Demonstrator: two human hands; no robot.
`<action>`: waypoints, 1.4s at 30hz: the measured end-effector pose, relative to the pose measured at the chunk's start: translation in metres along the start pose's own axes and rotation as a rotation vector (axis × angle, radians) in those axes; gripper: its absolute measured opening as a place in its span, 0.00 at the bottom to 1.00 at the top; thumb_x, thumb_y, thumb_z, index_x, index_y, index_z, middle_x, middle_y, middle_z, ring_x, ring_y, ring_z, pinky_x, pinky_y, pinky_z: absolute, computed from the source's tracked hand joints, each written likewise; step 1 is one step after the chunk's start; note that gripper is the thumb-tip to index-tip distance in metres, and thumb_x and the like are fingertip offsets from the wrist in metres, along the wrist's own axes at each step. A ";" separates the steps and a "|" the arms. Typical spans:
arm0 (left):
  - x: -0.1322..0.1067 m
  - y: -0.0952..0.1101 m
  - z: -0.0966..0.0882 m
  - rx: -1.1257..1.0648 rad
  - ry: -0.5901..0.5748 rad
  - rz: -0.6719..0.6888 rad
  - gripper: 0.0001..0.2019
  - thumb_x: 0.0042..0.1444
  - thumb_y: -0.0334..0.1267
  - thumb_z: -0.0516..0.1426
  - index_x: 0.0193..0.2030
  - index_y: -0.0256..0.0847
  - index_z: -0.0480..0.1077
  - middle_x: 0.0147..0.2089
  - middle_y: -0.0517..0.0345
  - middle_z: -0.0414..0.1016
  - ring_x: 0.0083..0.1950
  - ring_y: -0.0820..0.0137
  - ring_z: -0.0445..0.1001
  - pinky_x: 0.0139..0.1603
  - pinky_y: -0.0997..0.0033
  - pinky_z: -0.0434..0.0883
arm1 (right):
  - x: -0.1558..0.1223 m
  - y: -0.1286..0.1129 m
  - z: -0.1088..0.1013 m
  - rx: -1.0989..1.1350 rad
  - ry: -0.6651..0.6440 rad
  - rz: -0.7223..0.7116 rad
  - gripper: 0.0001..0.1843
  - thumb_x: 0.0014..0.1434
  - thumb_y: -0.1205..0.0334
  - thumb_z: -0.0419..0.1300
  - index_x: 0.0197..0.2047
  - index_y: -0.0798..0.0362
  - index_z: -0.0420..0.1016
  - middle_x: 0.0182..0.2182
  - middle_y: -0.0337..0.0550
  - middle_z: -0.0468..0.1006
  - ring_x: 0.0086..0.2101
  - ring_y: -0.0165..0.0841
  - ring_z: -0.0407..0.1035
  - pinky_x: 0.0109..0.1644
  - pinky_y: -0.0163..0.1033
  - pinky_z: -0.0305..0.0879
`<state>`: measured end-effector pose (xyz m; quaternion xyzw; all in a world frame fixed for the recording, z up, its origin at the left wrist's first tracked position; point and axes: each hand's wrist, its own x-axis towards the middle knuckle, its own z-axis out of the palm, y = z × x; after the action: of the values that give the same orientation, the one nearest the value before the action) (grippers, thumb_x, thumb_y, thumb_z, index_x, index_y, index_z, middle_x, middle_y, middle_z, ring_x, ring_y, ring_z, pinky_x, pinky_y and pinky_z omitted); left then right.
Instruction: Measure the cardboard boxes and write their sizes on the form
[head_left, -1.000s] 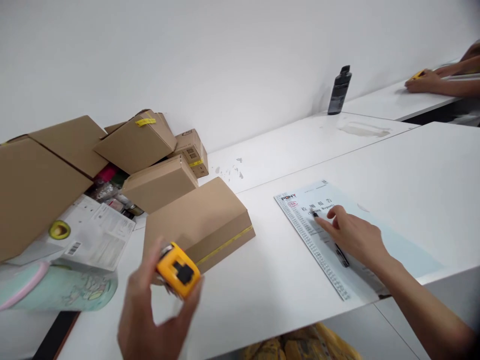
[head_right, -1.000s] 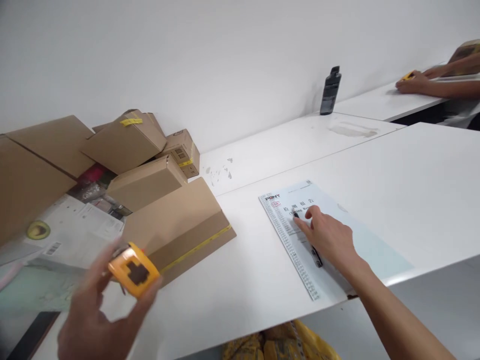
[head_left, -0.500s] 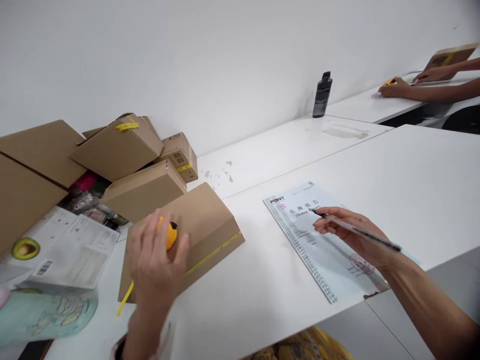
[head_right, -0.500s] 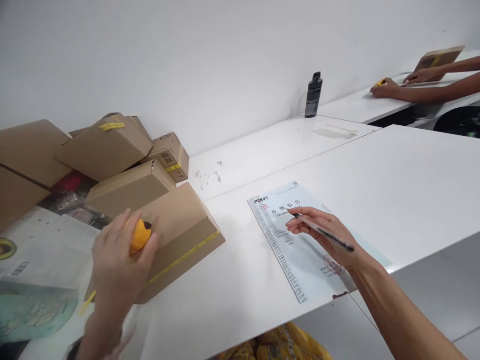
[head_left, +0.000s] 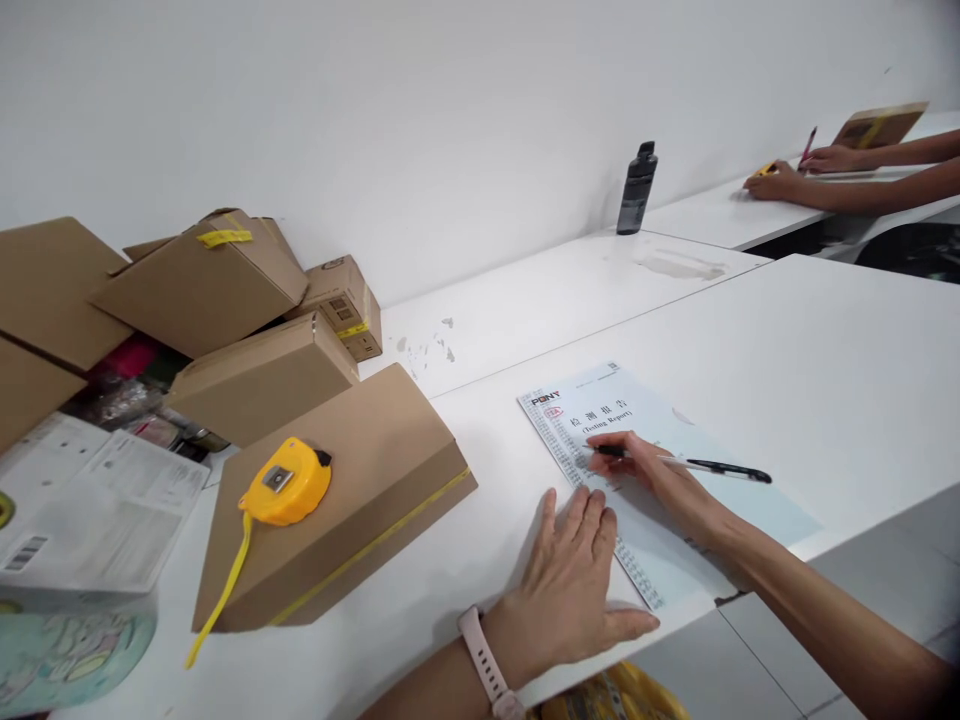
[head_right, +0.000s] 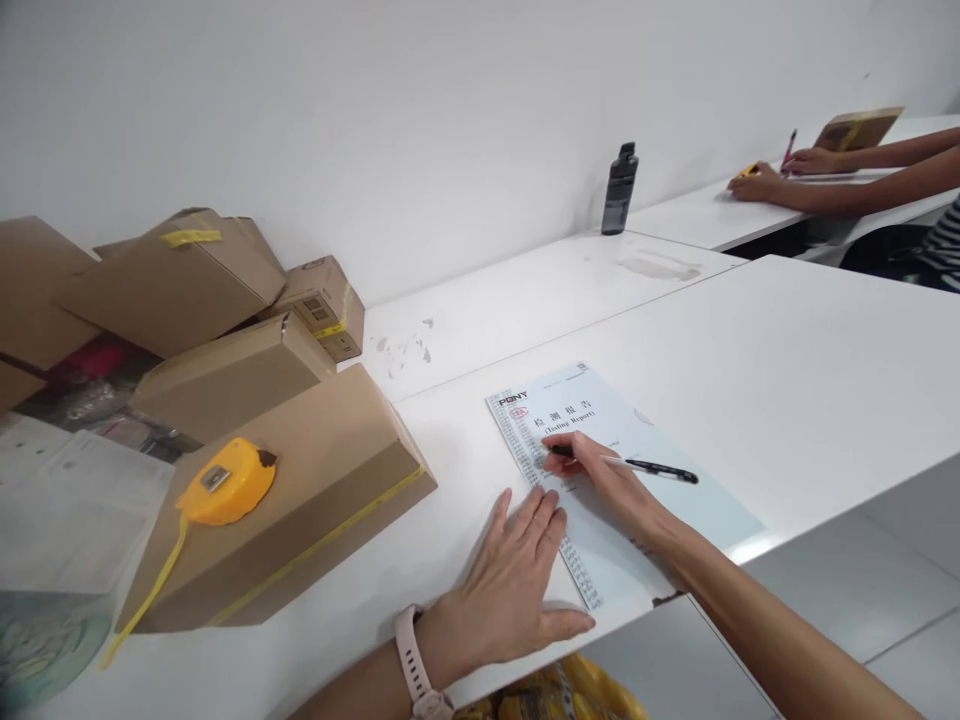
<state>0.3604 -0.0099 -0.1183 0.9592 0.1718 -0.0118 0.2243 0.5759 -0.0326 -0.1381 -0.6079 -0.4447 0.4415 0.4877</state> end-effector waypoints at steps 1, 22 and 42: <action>0.000 -0.001 0.000 -0.019 0.006 -0.002 0.44 0.69 0.64 0.44 0.77 0.27 0.45 0.80 0.38 0.38 0.81 0.55 0.31 0.78 0.39 0.35 | 0.001 0.001 0.000 -0.011 -0.020 0.010 0.28 0.68 0.35 0.52 0.51 0.49 0.76 0.39 0.46 0.80 0.42 0.40 0.73 0.48 0.46 0.68; 0.003 -0.005 0.002 -0.091 0.001 -0.011 0.43 0.69 0.63 0.45 0.76 0.26 0.47 0.80 0.34 0.37 0.81 0.53 0.29 0.78 0.38 0.32 | 0.004 0.012 0.010 -0.197 0.123 -0.107 0.14 0.63 0.47 0.62 0.36 0.48 0.69 0.27 0.36 0.70 0.26 0.31 0.62 0.30 0.38 0.61; 0.000 -0.006 0.009 0.115 0.045 0.009 0.44 0.69 0.65 0.36 0.76 0.27 0.46 0.80 0.35 0.39 0.81 0.51 0.31 0.78 0.37 0.41 | 0.007 0.032 0.006 -0.291 0.075 -0.100 0.19 0.66 0.44 0.58 0.30 0.48 0.64 0.22 0.31 0.58 0.24 0.29 0.50 0.27 0.38 0.49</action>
<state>0.3590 -0.0090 -0.1291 0.9712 0.1717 0.0011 0.1651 0.5746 -0.0290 -0.1709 -0.6654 -0.5150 0.3247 0.4320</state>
